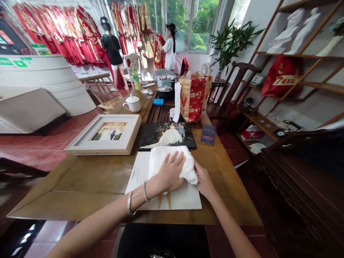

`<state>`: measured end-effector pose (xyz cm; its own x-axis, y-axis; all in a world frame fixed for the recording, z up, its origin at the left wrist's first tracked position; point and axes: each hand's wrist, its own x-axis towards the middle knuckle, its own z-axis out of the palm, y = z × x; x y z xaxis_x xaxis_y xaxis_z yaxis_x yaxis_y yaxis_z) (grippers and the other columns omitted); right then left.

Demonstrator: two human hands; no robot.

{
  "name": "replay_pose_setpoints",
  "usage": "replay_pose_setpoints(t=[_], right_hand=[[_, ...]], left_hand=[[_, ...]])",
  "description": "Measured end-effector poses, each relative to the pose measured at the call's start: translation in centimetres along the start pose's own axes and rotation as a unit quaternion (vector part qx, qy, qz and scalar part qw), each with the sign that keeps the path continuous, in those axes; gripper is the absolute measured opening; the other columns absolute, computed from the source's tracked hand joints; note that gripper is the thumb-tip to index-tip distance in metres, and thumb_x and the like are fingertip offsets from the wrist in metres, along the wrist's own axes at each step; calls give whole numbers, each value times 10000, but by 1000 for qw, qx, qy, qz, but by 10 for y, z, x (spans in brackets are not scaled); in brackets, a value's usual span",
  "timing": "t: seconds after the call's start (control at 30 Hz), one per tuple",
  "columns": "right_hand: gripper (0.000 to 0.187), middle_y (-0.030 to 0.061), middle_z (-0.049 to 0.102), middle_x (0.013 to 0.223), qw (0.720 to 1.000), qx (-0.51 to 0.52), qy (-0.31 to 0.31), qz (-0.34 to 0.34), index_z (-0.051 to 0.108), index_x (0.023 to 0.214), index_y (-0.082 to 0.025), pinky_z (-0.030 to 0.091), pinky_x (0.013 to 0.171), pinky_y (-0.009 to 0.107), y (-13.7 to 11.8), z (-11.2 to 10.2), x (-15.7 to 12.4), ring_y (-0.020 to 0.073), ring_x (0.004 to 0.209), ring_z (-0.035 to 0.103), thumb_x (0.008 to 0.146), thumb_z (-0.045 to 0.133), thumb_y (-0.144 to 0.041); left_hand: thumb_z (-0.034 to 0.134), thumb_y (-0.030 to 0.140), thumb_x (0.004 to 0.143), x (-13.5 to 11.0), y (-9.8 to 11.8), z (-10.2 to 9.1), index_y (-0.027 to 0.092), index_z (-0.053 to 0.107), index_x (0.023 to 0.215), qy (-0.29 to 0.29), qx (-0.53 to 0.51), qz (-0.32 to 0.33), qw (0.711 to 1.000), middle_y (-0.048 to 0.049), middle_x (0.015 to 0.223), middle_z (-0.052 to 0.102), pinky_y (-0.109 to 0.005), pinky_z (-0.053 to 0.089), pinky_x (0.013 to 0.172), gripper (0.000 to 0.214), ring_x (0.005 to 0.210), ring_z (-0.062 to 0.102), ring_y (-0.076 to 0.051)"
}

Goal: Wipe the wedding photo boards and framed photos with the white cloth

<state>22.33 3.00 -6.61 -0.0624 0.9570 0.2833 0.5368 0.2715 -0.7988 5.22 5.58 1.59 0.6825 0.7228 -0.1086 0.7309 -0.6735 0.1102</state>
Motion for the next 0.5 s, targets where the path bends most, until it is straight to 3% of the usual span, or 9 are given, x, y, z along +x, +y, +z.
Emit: replay_pose_setpoints(t=[0.17,0.33,0.5], right_hand=[[593,63,532,1388,1000,-8,0,-4,421,1408,-259,461,1006,447,1,1,0,280,1267,508,826,469,-155],[560,34,407,1479,1000,11,-16,17,396,1423,-278,357,1105,450,3,0,-2,238,1339,418,869,466,-221],[466,19,391,1490,999,1,-17,40,423,1407,-282,278,1148,462,-1,1,-2,211,1378,352,944,382,-306]], left_hand=[[480,394,840,-1,-5,6,50,271,1448,24,10,-2,1000,-171,1546,190,-535,183,1116,729,1410,155,-354],[519,477,830,-49,30,12,9,217,1462,-21,46,42,998,-195,1550,112,-553,197,1115,843,1417,102,-380],[593,554,770,-91,59,16,8,154,1477,-77,57,95,991,-194,1545,26,-579,214,1109,995,1417,44,-404]])
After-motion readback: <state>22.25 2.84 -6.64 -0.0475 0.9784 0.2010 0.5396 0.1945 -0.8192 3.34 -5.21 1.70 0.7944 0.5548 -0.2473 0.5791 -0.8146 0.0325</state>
